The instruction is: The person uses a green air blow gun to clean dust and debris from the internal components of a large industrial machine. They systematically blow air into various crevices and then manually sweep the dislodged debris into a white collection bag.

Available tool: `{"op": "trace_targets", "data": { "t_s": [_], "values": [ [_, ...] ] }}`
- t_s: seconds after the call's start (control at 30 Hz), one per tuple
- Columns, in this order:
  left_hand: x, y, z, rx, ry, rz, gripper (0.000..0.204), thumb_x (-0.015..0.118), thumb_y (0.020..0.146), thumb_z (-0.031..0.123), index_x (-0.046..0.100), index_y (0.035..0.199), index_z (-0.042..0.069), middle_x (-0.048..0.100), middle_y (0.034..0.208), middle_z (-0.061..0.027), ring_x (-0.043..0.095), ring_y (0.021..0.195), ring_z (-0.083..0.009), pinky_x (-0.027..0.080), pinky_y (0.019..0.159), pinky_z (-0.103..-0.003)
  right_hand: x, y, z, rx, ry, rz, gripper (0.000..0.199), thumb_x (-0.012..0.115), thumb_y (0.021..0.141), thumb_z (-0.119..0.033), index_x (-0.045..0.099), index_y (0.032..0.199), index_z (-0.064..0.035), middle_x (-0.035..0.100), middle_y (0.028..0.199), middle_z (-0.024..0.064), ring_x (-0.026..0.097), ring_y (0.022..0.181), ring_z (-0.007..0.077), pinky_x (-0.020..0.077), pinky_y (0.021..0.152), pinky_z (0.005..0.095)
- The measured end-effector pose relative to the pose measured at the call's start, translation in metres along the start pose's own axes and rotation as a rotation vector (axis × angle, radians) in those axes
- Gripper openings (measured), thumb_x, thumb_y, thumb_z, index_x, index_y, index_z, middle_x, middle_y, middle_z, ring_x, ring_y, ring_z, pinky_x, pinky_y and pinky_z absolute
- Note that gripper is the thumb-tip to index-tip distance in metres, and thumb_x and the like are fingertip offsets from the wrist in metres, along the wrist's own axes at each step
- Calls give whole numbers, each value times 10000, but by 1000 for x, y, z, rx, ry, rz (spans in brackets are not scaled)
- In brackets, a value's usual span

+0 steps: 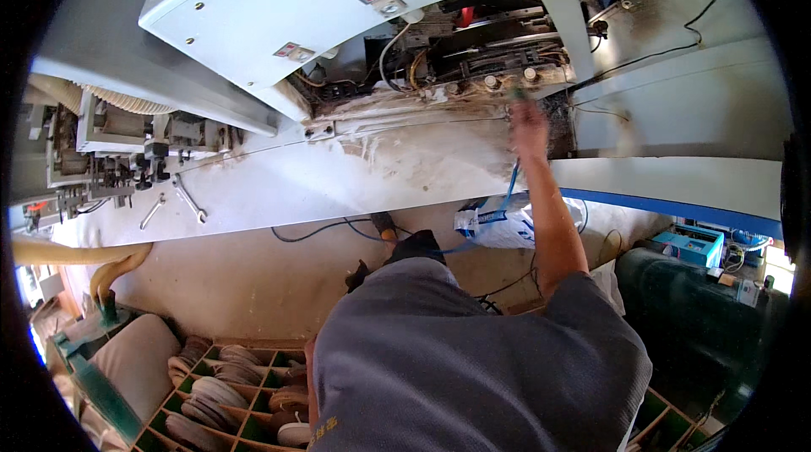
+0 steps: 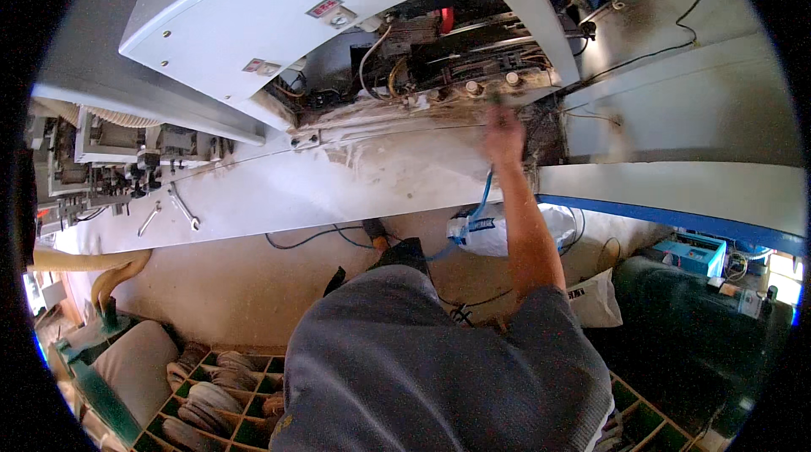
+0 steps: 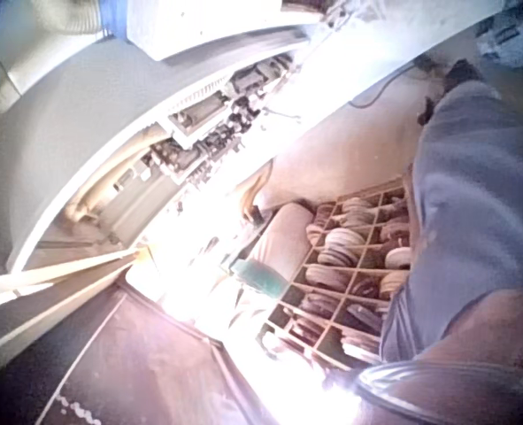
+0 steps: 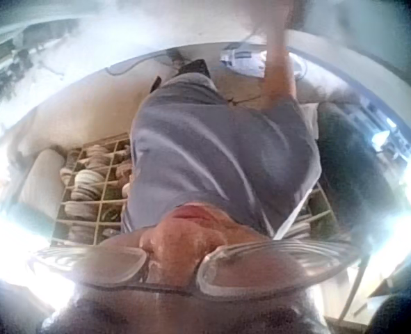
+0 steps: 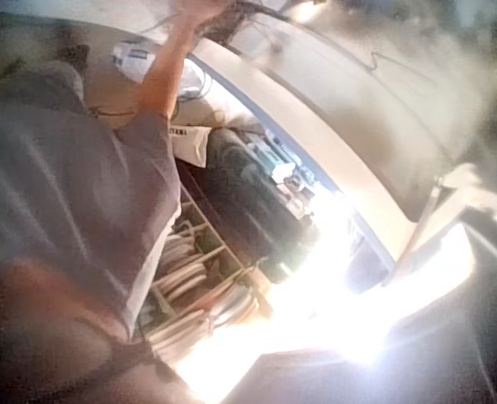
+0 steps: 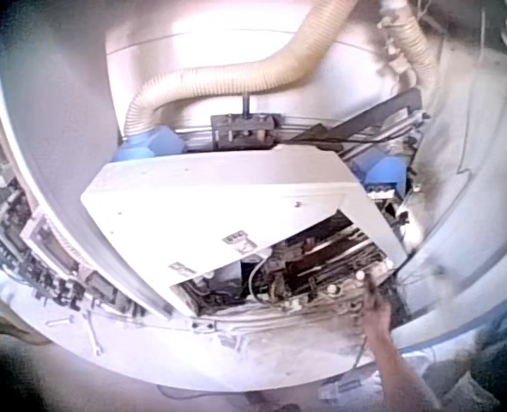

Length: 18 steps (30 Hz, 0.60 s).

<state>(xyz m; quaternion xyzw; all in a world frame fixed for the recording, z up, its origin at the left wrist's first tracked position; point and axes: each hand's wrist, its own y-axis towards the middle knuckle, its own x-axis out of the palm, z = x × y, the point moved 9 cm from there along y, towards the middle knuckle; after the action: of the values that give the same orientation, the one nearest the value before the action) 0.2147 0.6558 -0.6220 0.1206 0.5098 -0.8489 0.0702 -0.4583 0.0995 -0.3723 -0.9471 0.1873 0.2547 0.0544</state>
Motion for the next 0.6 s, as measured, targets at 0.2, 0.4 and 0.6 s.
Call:
{"op": "trace_targets", "data": {
  "t_s": [0.2, 0.4, 0.6],
  "values": [
    [-5, 33, 17, 111, 136, -39, 307, 508, 908, 154, 620, 1145, -6, 657, 1073, -114, 608, 990, -189, 462, 884, -298, -62, -5, 7, 275, 97, -28, 314, 564, 936, -294, 596, 1155, -71, 510, 607, -24, 467, 466, 69, 386, 395, 250],
    [-4, 61, 32, 150, 54, -70, 282, 512, 907, 161, 643, 1103, 7, 665, 1053, -104, 611, 989, -182, 465, 879, -307, -81, 15, -2, -26, 63, -38, 354, 572, 927, -313, 590, 1126, -20, 552, 641, 19, 489, 478, 112, 407, 415, 288],
    [-1, 62, 47, 144, 42, -83, 288, 508, 909, 157, 623, 1121, 0, 654, 1063, -123, 620, 964, -217, 481, 854, -319, -33, 56, -10, 223, 477, -60, 334, 540, 944, -277, 588, 1132, -6, 650, 820, 96, 607, 629, 194, 491, 555, 338]
  ]
}}
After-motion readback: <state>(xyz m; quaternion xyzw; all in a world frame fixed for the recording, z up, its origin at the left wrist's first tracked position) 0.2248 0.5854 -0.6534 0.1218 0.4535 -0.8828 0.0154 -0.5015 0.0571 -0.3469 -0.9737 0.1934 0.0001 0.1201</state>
